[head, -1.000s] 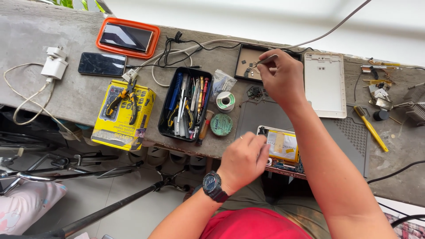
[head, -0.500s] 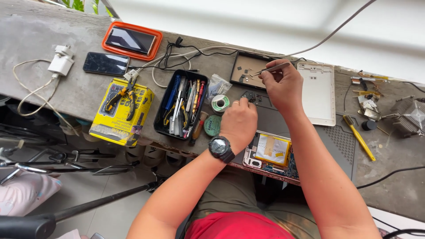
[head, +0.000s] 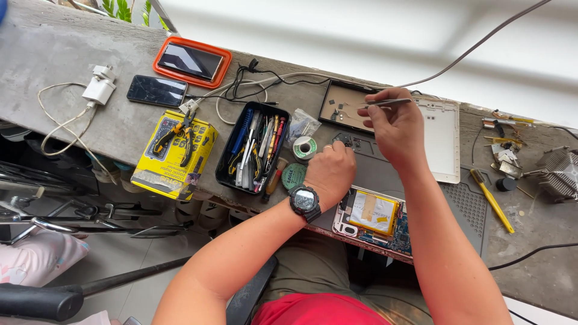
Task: Disassembling a smartphone to access and remove internal components like the battery and motherboard using precision tools.
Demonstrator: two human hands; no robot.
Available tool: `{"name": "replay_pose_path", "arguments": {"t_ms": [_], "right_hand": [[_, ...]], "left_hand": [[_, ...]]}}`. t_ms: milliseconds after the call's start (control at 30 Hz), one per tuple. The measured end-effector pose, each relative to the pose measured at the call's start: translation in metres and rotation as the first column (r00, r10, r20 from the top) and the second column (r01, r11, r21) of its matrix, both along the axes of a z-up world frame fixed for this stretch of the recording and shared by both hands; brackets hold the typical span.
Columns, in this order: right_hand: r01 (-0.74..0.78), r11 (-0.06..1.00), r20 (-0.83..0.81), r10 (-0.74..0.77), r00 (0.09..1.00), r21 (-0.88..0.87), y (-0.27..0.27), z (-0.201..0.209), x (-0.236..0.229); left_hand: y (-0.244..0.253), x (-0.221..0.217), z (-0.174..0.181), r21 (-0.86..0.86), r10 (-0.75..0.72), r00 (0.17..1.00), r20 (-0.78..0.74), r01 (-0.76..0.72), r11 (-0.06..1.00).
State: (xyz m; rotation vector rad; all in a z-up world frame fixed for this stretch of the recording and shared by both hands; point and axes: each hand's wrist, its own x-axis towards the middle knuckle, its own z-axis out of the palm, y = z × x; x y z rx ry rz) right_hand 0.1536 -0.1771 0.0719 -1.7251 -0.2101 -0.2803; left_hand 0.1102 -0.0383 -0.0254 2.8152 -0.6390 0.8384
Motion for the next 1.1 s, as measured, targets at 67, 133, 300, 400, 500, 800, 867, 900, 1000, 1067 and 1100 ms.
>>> {"name": "replay_pose_path", "arguments": {"t_ms": [67, 133, 300, 400, 500, 800, 867, 900, 1000, 1067, 1100], "right_hand": [[0.013, 1.000, -0.021, -0.012, 1.000, 0.011, -0.003, 0.012, -0.015], [0.023, 1.000, -0.023, -0.023, 0.999, 0.009, -0.012, 0.005, -0.019], [0.035, 0.999, -0.030, -0.036, 0.999, -0.040, -0.027, -0.007, -0.032], [0.019, 0.995, -0.049, -0.024, 0.999, -0.099, -0.033, -0.019, -0.038], [0.011, 0.988, -0.082, -0.024, 0.996, -0.157, -0.036, -0.028, -0.046], [0.002, 0.980, -0.105, -0.024, 0.994, -0.197, -0.029, -0.047, -0.051], [-0.003, 0.967, -0.090, -0.020, 0.996, -0.255, -0.029, -0.051, -0.052], [-0.001, 0.967, -0.093, -0.024, 0.995, -0.256, -0.029, -0.050, -0.052], [-0.008, 0.956, -0.095, -0.021, 0.995, -0.293, -0.029, -0.050, -0.054], [-0.009, 0.963, -0.107, -0.021, 0.994, -0.269, -0.029, -0.051, -0.053], [-0.005, 0.963, -0.110, -0.026, 0.994, -0.271, -0.028, -0.049, -0.054]], "left_hand": [[0.002, 0.002, 0.008, 0.046, 0.000, 0.998, 0.066, -0.003, 0.999], [0.008, 0.014, 0.024, 0.057, -0.016, 0.995, 0.099, 0.011, 0.998], [0.019, 0.063, 0.021, 0.130, -0.020, 0.993, 0.115, 0.005, 0.992], [0.021, 0.082, 0.012, 0.230, -0.021, 0.996, -0.085, 0.040, 0.972], [0.023, 0.085, 0.013, 0.294, 0.020, 0.972, -0.236, 0.051, 0.955], [0.054, -0.006, 0.085, -0.064, -0.070, 0.996, -0.059, 0.066, 0.996], [0.060, -0.033, 0.083, -0.196, -0.037, 0.999, -0.032, 0.030, 0.980], [0.062, -0.043, 0.079, -0.198, -0.041, 0.999, -0.035, 0.033, 0.980], [0.070, -0.070, 0.066, -0.291, -0.075, 0.995, -0.068, 0.052, 0.955], [0.076, -0.080, 0.053, -0.300, -0.070, 0.997, -0.035, 0.057, 0.952], [0.079, -0.080, 0.049, -0.301, -0.075, 0.997, -0.037, 0.060, 0.952]]}}
